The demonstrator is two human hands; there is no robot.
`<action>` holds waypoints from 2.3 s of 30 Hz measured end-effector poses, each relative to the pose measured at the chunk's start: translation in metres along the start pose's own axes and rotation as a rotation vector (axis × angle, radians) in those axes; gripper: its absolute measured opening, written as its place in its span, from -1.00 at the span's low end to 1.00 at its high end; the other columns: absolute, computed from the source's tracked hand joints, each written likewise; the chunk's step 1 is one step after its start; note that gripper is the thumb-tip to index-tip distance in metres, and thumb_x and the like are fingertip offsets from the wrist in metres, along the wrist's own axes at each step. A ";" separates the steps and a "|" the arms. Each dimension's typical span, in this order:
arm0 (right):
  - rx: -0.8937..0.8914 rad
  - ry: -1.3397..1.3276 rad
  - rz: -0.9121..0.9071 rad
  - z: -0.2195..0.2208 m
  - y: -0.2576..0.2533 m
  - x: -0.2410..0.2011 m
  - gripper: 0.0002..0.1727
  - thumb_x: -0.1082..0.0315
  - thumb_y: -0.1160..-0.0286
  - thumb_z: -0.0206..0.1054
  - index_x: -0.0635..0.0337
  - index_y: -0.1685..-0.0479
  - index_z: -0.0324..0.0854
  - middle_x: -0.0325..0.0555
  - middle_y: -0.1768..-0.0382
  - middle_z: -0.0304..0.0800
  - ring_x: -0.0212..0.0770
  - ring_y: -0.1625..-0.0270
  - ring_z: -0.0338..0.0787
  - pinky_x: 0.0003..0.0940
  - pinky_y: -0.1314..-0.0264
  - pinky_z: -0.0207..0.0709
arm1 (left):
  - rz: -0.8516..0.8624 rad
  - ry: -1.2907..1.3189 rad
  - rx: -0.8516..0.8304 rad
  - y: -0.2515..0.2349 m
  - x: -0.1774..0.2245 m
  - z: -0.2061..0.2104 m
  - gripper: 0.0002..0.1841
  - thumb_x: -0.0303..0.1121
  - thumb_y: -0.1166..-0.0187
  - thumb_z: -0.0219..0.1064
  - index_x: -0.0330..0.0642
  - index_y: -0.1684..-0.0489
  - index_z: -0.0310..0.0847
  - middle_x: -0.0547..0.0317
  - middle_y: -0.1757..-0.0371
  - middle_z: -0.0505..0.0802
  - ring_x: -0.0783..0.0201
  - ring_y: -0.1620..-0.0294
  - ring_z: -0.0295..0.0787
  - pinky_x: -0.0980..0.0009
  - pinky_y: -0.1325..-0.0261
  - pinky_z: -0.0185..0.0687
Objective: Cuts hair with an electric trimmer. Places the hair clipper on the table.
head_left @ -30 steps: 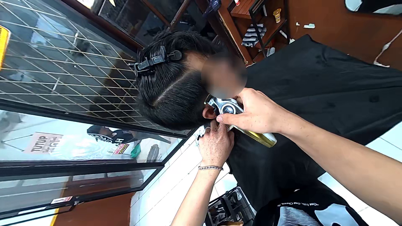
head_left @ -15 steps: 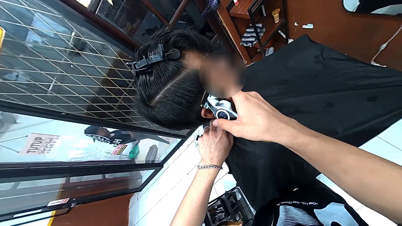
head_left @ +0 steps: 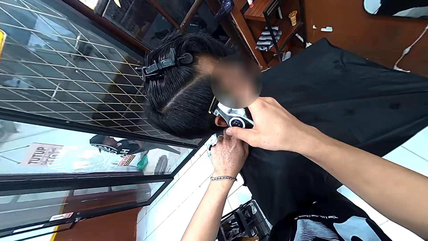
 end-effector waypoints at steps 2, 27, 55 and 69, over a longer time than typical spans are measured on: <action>-0.006 0.020 0.004 0.000 0.001 0.007 -0.45 -0.10 -0.38 0.48 0.06 -0.17 0.52 -0.20 0.27 0.71 -0.21 0.18 0.78 -0.15 0.18 0.63 | -0.003 0.016 -0.006 0.000 0.000 0.001 -0.69 -0.14 -0.49 0.33 -0.22 0.22 0.83 -0.19 0.16 0.88 -0.22 0.29 0.88 -0.08 0.51 0.60; 0.028 -0.019 0.189 0.010 0.010 0.031 -0.31 -0.09 -0.22 0.48 0.08 -0.31 0.46 -0.15 0.16 0.74 -0.14 0.08 0.80 -0.05 0.13 0.65 | -0.036 0.020 -0.045 -0.001 -0.002 0.004 -0.41 -0.15 -0.45 0.34 -0.09 -0.53 0.60 -0.20 0.08 0.87 -0.22 0.31 0.85 -0.05 0.51 0.58; 0.019 0.077 -0.003 0.008 0.006 -0.016 -0.38 -0.07 -0.48 0.38 0.12 -0.41 0.51 -0.06 0.05 0.71 -0.10 0.02 0.78 -0.09 0.09 0.64 | -0.023 -0.009 -0.098 0.003 -0.001 0.004 -0.63 -0.14 -0.52 0.31 -0.32 0.16 0.82 -0.27 0.14 0.88 -0.25 0.27 0.88 -0.10 0.47 0.62; -0.015 0.115 0.046 0.006 0.003 -0.011 -0.41 -0.08 -0.45 0.38 0.08 -0.37 0.53 -0.08 0.08 0.71 -0.08 0.05 0.79 -0.04 0.13 0.62 | -0.023 -0.015 -0.084 0.002 -0.002 0.005 -0.63 -0.10 -0.51 0.31 -0.28 0.14 0.82 -0.23 0.13 0.87 -0.23 0.27 0.88 -0.09 0.48 0.61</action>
Point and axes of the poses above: each hand's wrist, its own y-axis away from the middle knuckle, its own z-axis out of the palm, x = y × z, the point moved 9 cm from there along -y, towards the middle knuckle
